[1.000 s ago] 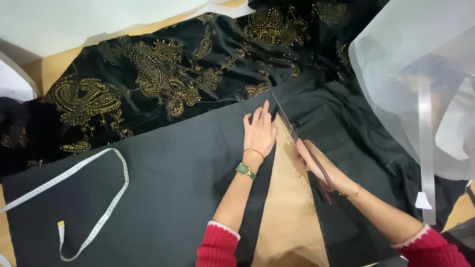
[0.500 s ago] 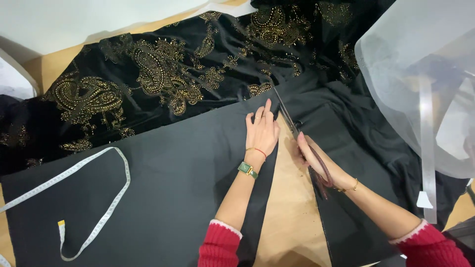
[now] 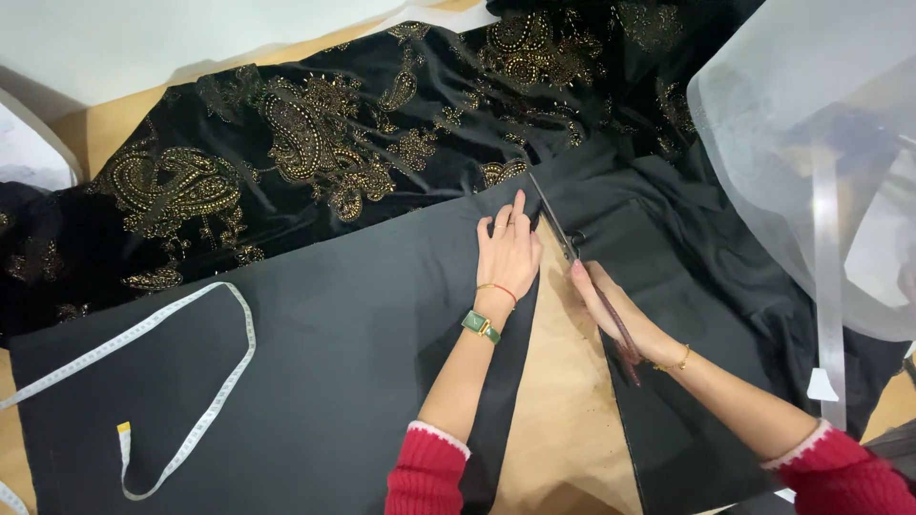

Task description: Measuring, marking, and cutting fabric on a work table using tailoring tools.

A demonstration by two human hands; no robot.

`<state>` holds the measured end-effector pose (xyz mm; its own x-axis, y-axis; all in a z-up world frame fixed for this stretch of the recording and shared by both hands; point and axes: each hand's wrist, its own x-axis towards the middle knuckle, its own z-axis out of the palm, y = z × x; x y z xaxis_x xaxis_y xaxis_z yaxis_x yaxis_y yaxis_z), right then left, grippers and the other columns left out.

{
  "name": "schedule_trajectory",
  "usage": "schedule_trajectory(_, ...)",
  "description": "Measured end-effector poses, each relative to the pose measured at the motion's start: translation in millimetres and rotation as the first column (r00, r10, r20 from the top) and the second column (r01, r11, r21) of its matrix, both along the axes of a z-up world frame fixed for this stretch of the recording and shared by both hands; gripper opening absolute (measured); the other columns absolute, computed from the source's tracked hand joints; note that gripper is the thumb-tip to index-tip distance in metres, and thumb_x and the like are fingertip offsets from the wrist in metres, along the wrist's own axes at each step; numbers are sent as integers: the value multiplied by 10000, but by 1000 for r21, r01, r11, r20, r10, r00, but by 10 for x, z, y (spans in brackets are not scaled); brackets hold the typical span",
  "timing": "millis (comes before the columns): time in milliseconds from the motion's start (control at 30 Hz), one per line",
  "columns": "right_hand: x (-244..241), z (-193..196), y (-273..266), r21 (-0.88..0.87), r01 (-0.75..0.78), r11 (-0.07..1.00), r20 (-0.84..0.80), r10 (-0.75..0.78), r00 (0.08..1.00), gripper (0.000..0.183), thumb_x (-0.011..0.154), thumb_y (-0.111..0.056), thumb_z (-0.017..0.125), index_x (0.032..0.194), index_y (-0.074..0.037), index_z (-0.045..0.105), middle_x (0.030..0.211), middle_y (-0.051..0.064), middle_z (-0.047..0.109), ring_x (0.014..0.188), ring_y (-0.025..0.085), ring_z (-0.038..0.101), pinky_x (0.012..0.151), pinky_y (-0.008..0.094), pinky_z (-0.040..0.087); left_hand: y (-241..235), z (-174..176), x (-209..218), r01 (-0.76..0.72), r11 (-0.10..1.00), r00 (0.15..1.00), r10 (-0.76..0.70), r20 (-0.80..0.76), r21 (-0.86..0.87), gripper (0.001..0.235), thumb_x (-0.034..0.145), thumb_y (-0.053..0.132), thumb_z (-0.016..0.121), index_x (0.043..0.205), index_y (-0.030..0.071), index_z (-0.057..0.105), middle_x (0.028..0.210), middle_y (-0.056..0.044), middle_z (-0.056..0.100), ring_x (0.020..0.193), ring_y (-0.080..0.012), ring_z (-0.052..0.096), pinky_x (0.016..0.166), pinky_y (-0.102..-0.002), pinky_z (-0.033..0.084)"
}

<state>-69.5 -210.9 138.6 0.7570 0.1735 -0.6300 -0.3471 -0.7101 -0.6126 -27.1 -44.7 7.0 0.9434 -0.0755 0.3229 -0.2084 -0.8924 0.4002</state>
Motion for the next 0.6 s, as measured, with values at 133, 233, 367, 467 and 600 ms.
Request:
schedule_trajectory(133,71,-491,-183,8,-6,1000,23,6,1000,750,1072,-638,246,1351,-4,534,1290,386,601,1276,537,553,985,594,519,-2,13,0,-1,1000,1000,1,11,0,167,1016,223,374,1019,95,483,1610,-196,427,1336,-253,441,1091,-492,286)
schedule_trajectory(233,82,-506,-171,47,2,999,36,-4,999,782,1076,-642,233,1283,43,547,1226,418,603,1258,534,570,957,563,546,-4,13,-1,-1,1000,1000,1,1,-7,176,1022,223,363,1024,97,485,1604,-193,436,1339,-250,437,1093,-491,278)
schedule_trajectory(367,79,-508,-147,54,16,998,41,-18,999,730,1090,-588,249,1233,55,563,1183,399,625,1218,519,610,907,573,567,-2,4,-3,-3,1000,1000,3,8,-4,160,1022,219,372,1021,96,473,1613,-193,419,1336,-243,432,1093,-484,283)
schedule_trajectory(467,110,-629,-196,60,27,998,43,-29,999,726,1089,-590,258,1175,56,577,1120,361,643,1161,481,650,836,530,597,2,38,-8,3,1000,1000,-2,11,-13,158,1031,210,361,1009,96,468,1601,-207,428,1318,-239,433,1083,-477,291)
schedule_trajectory(600,112,-842,-243,98,39,994,44,-44,998,711,1106,-575,272,1101,61,588,1015,321,632,1067,454,667,735,512,611,6,44,-5,2,1000,1000,-2,14,-12,148,1027,216,386,997,104,477,1601,-209,427,1317,-243,430,1086,-484,290)
